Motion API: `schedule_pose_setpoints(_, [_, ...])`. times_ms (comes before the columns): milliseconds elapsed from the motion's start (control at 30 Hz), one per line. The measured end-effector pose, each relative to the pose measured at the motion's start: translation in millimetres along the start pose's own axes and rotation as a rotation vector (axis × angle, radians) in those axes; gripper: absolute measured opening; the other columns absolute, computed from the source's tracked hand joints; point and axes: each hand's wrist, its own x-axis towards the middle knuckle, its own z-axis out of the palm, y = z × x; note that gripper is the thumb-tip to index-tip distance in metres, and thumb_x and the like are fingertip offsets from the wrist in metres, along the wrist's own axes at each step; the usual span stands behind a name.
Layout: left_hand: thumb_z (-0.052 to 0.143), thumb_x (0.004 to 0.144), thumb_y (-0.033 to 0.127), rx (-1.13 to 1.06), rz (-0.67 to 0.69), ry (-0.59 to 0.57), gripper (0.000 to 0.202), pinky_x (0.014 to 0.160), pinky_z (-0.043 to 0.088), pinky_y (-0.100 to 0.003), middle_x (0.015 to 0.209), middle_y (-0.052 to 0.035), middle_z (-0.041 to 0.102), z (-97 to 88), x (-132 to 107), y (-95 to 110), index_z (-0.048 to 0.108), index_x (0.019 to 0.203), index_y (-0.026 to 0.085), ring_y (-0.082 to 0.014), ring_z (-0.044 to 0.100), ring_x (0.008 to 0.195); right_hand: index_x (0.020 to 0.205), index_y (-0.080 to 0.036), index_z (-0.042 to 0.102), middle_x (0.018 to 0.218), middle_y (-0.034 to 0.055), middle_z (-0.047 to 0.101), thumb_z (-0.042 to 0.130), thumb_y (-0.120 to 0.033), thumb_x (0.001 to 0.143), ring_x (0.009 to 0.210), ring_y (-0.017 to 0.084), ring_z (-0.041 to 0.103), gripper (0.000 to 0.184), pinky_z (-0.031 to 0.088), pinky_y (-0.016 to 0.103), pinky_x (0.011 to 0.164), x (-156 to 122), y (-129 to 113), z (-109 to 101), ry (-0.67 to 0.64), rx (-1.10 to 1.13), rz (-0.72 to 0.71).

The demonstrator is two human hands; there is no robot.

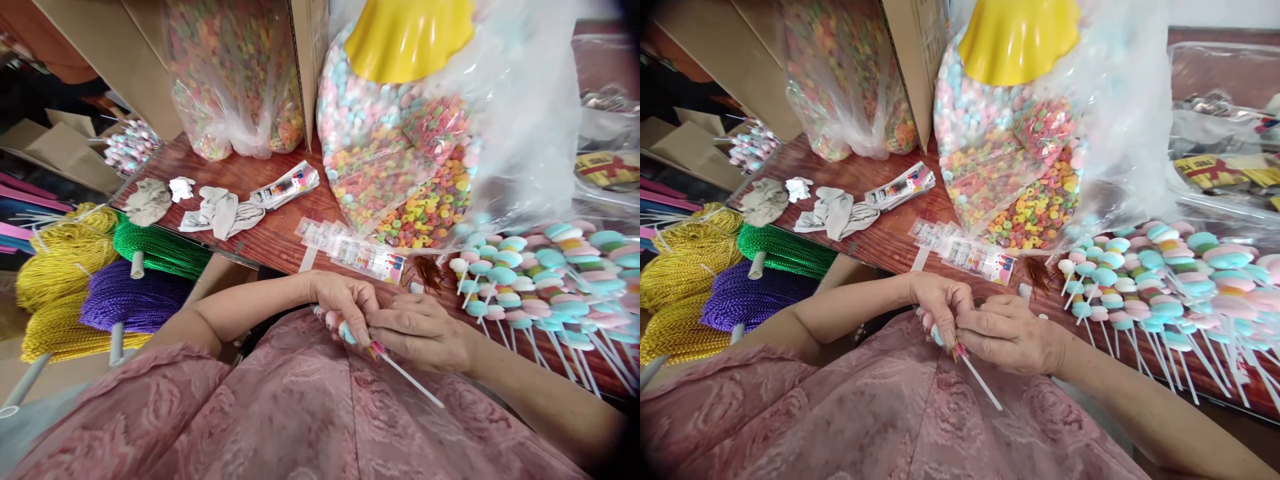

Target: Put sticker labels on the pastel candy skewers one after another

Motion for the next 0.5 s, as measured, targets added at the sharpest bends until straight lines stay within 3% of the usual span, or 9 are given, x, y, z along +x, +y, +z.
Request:
schedule_pose_setpoints(133, [0.091, 0.053, 0.038, 0.009, 0.008, 0.037, 0.033, 0.027, 0.035, -0.018, 0.054, -0.0024, 0.066, -0.5, -1, 2, 0.077, 0.073, 0.016, -0.0127, 0.055, 0.038, 0.106, -0.017, 0.066, 0.089, 0.0085, 0.074, 0.042, -0.018, 0.099, 0.070, 0.015, 0.066, 0.025, 0.050, 0.030, 0.061, 2, -4, 2, 0.035, 0.013, 0.031])
schedule_pose_setpoints(300, [0.085, 0.063, 0.043, 0.195, 0.062, 0.247, 0.035, 0.031, 0.029, -0.015, 0.060, 0.0016, 0.064, 4.2, -12, 8, 0.076, 0.083, 0.016, -0.0059, 0.047, 0.039, 0.097, -0.024, 0.066, 0.081, 0.0045, 0.070, 0.050, -0.022, 0.097, 0.071, 0.015, 0.066, 0.016, 0.051, 0.029, 0.064, 0, -2, -1, 0.155, -0.073, 0.322])
schedule_pose_setpoints(400, [0.077, 0.074, 0.038, 0.382, 0.271, 0.346, 0.025, 0.043, 0.039, -0.018, 0.070, -0.0026, 0.066, 10.2, -17, 7, 0.075, 0.080, 0.014, -0.0073, 0.052, 0.051, 0.097, -0.025, 0.068, 0.085, 0.0054, 0.070, 0.050, -0.015, 0.093, 0.074, 0.016, 0.066, 0.020, 0.052, 0.029, 0.064, -7, 6, -3, 0.214, -0.199, 0.440])
schedule_pose_setpoints(500, [0.069, 0.083, 0.027, 0.682, 0.534, 0.586, 0.018, 0.061, 0.046, -0.021, 0.072, -0.0049, 0.065, 17.5, -18, 3, 0.071, 0.073, 0.013, -0.0101, 0.056, 0.065, 0.102, -0.025, 0.070, 0.100, 0.0080, 0.070, 0.056, -0.018, 0.091, 0.088, 0.019, 0.068, 0.019, 0.055, 0.034, 0.074, -11, 13, -15, 0.288, -0.150, 0.602])
